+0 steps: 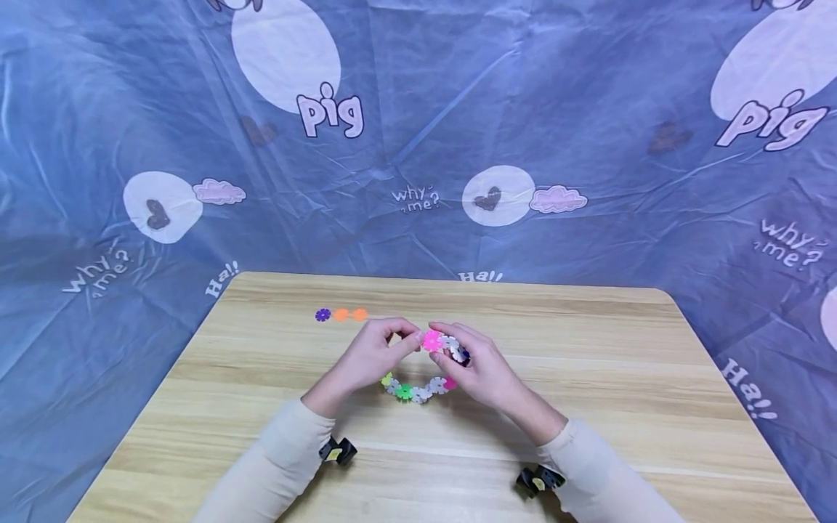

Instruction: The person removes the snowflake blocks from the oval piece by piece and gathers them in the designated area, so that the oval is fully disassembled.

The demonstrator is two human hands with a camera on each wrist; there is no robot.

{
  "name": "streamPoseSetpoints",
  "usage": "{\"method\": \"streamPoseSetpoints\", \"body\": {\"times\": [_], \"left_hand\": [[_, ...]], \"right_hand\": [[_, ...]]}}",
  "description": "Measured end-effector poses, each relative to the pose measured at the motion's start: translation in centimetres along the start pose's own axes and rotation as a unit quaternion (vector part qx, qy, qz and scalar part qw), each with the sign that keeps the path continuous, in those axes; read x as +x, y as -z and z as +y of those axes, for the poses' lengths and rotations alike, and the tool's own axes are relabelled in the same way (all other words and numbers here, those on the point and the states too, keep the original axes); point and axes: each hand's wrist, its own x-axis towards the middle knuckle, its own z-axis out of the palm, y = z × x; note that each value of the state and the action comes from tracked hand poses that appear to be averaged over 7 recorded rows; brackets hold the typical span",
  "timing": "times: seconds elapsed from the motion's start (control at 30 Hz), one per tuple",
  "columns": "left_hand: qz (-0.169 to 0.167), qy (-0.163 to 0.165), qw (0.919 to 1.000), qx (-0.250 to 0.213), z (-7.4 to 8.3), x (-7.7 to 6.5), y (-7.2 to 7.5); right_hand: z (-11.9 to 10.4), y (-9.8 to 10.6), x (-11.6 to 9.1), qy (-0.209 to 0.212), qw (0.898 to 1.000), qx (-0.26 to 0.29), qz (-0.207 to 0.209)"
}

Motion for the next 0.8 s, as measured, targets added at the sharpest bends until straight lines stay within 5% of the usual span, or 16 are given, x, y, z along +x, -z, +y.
{"method": "streamPoseSetpoints", "body": {"times": [0.2,0.4,0.8], "left_hand": [[0.000,0.027,0.9996,-0.007,0.2,0.0,0.1],[0.013,0.057,0.9973,-0.045,0.0,-0.3,0.7],[0.011,0.060,0.9970,-0.046,0.3,-0.4,0.4]], "right_hand": [[-0.2,0.3,-0.1,-0.019,1.000,-0.010,-0.001],[0.4,1.0,-0.5,-0.079,0.995,0.061,-0.011],[0.9,0.8,-0.7,-0.063,0.993,0.099,-0.002]]}}
